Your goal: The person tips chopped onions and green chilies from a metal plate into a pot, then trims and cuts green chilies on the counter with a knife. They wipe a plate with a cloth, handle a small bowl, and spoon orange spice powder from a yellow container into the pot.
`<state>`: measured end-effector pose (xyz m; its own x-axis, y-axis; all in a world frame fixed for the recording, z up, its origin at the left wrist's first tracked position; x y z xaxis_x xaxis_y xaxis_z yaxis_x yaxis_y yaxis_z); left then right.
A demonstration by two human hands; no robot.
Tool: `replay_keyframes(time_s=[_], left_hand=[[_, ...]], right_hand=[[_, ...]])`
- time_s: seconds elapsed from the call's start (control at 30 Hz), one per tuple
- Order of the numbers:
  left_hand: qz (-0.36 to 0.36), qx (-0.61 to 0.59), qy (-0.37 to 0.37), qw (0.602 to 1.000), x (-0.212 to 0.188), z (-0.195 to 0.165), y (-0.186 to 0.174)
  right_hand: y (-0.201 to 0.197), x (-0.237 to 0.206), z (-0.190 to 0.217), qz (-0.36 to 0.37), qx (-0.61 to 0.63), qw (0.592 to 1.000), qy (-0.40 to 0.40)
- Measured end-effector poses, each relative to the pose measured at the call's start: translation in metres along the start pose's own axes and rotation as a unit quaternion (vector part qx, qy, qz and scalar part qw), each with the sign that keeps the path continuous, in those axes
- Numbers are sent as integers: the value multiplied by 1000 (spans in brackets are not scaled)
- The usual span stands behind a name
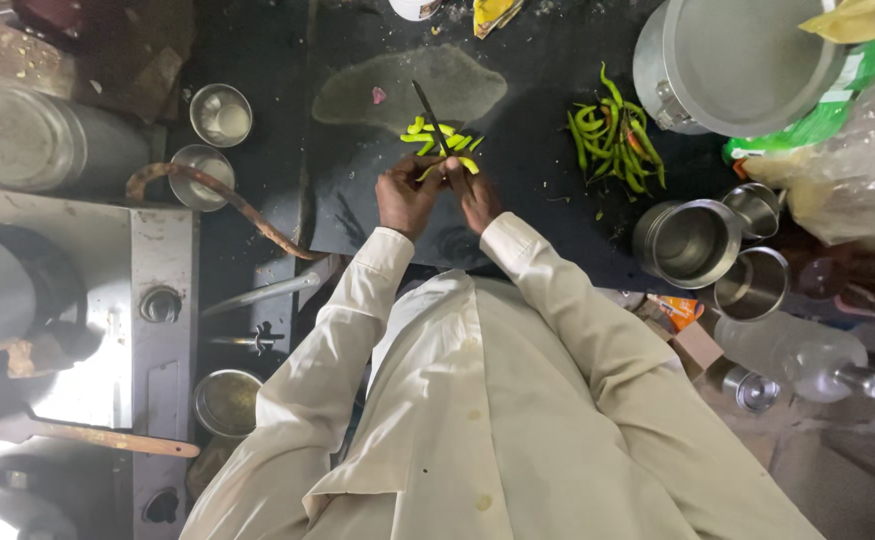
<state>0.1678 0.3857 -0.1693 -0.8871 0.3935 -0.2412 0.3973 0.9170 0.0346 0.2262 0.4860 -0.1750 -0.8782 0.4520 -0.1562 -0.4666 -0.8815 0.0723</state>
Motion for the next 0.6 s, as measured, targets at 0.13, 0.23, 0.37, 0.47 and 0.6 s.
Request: replay_keyframes(time_s=[0.13, 0.23, 0.37, 0.47, 0.6], left_hand=[[-40, 74, 33, 996, 3, -10, -9], [-82, 199, 84, 973, 10, -17, -17], [-72, 220, 94, 968, 25, -17, -28], [-45, 278, 75, 956, 30, -13, -30], [-9, 275, 80, 958, 32, -13, -21]], right_hand=[[12, 4, 11, 11, 43, 999, -14], [13, 4, 3, -30, -25, 996, 82], [20, 2, 1, -23, 62, 976, 210], [27, -2, -1, 27, 144, 923, 355], [12, -1, 9, 12, 119, 914, 387]])
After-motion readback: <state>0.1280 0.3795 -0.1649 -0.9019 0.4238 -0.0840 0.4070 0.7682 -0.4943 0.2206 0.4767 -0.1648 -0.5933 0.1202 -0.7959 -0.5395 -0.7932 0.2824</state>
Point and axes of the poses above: each hand's wrist, its own x-axis towards the middle knuckle, its own y-axis out of the palm, z = x × y, the point moved 6 cm from there along x, towards the middle knuckle, and after that the axes turned 6 degrees about -z, right-handed, at the moved point
